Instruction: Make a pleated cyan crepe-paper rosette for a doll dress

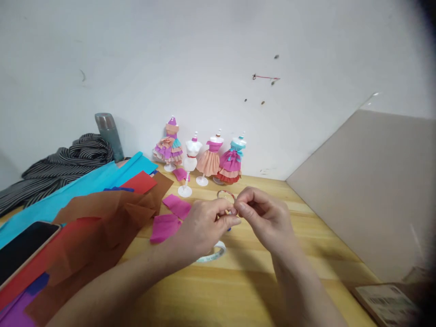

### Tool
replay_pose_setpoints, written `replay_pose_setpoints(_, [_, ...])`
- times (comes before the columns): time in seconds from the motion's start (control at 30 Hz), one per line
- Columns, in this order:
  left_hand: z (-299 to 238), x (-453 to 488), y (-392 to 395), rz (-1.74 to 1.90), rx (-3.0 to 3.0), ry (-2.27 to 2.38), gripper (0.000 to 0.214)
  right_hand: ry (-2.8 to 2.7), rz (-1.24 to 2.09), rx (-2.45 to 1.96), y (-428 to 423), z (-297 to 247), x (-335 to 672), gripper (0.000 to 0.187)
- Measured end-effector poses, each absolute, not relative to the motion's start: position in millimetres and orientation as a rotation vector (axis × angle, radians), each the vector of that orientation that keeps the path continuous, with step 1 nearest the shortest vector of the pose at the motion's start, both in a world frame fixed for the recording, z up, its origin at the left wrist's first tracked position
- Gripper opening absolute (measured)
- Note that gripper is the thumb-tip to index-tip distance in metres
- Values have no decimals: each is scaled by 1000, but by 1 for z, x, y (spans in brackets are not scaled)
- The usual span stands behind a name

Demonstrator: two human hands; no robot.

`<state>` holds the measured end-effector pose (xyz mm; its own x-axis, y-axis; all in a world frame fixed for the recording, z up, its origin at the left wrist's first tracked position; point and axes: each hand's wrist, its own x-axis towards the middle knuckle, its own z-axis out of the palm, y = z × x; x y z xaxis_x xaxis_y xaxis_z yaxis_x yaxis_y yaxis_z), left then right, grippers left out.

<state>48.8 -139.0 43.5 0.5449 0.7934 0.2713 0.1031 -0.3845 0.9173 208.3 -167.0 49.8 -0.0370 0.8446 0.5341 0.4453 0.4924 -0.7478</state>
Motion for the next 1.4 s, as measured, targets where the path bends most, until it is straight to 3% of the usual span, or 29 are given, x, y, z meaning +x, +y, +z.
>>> replay_pose_setpoints(0.27, [31, 55, -139, 737, 1565, 627, 20, -1621, 521, -1145, -163, 45, 215, 23])
replay_pose_setpoints(0.43, [29, 57, -132, 772, 1509, 676, 32, -1618, 489, -1158, -162, 47, 217, 23])
replay_pose_setpoints(0.7, [23, 57, -123, 820, 1458, 710, 35, -1555, 665, -1139, -158, 49, 219, 23])
replay_pose_setpoints(1.03, [20, 46, -118, 911, 1585, 622, 44, -1521, 505, -1194, -151, 44, 224, 22])
replay_pose_setpoints(1.2, [29, 45, -116, 823, 1555, 679, 24, -1524, 568, -1182, -149, 49, 233, 24])
replay_pose_setpoints(1.4, [27, 48, -114, 725, 1516, 690, 24, -1580, 605, -1153, -151, 51, 234, 24])
